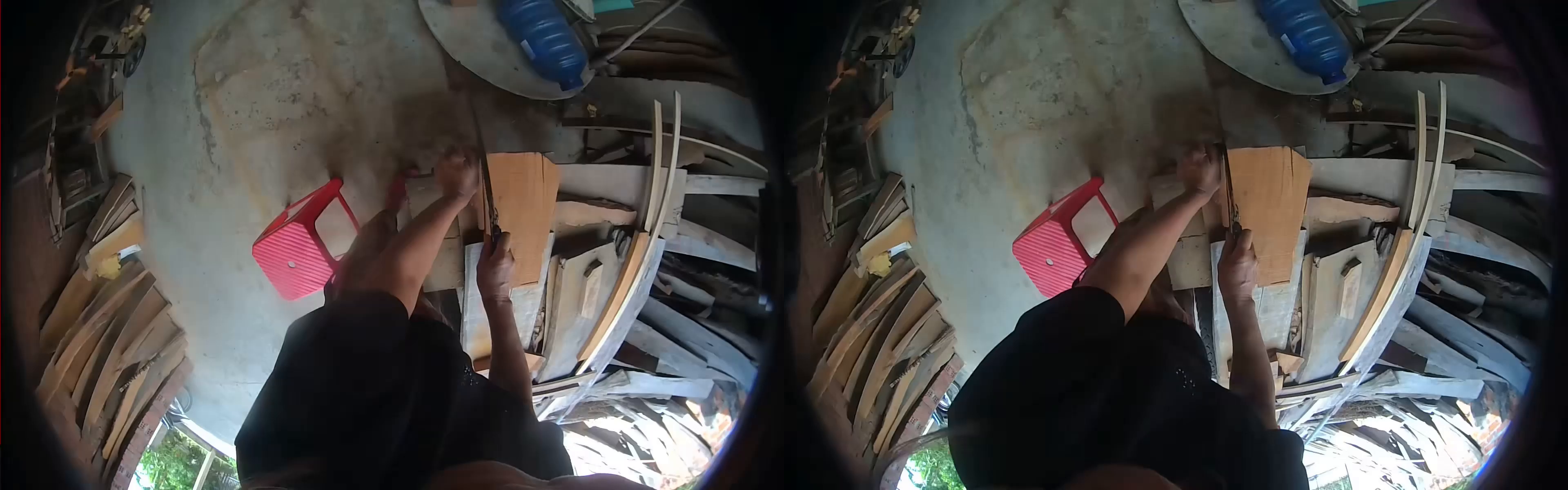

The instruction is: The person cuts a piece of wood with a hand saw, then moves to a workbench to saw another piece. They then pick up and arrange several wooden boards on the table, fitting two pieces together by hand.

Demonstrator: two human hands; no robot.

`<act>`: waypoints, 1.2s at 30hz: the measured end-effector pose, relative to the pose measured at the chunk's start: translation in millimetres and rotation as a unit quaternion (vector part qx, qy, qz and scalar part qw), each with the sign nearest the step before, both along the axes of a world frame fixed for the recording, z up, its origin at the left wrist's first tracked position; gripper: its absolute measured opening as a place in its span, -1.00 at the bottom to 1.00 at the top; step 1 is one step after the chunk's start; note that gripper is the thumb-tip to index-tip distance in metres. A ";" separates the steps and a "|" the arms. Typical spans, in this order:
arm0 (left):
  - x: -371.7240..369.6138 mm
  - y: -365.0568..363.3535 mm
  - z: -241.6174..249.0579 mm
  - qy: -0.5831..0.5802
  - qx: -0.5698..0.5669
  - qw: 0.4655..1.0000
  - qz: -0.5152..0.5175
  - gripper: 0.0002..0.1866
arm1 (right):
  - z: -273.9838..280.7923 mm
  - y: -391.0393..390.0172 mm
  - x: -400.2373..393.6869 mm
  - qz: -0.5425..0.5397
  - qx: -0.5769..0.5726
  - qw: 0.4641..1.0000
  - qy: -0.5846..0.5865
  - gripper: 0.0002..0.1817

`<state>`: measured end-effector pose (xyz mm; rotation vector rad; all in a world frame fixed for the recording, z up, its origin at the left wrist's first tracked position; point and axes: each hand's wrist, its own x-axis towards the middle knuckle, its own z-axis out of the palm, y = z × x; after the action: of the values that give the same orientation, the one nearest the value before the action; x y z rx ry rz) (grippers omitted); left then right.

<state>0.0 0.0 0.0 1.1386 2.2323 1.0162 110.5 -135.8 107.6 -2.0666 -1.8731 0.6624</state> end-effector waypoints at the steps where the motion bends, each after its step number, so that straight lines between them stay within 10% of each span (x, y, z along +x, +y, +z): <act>1: 1.7 9.4 -9.3 -0.002 -0.007 1.000 0.010 -0.80 | -0.6 -2.7 3.6 0.000 -0.007 1.000 -0.014 -0.82; 5: -1.2 -9.0 9.9 -0.007 0.001 0.999 0.034 -0.81 | 59.6 -122.9 33.4 -0.050 -0.059 0.997 -0.009 -0.83; 11: -4.3 -3.8 11.6 -0.028 0.003 0.999 -0.025 -0.76 | 15.8 -4.1 -2.8 -0.023 -0.062 0.998 -0.009 -0.80; 19: -4.1 -5.1 2.9 0.022 -0.026 0.999 -0.010 -0.70 | 64.9 -131.0 43.7 -0.044 -0.067 0.997 0.008 -0.82; 24: -2.9 -9.9 6.9 -0.007 -0.046 0.999 -0.014 -0.70 | 12.3 3.2 3.0 -0.004 -0.059 0.998 0.014 -0.84; 31: -4.5 -6.0 5.7 -0.017 -0.052 0.998 0.000 -0.70 | 77.8 -139.2 46.6 -0.041 -0.072 0.997 -0.006 -0.81; 36: -2.3 -5.6 5.8 -0.008 -0.004 1.000 -0.003 -0.69 | 23.9 -29.2 13.2 -0.013 -0.061 0.998 -0.020 -0.80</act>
<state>-2.3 -5.6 5.8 1.1293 2.2176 1.0097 123.6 -165.0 131.5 -2.1910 -1.8673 0.7508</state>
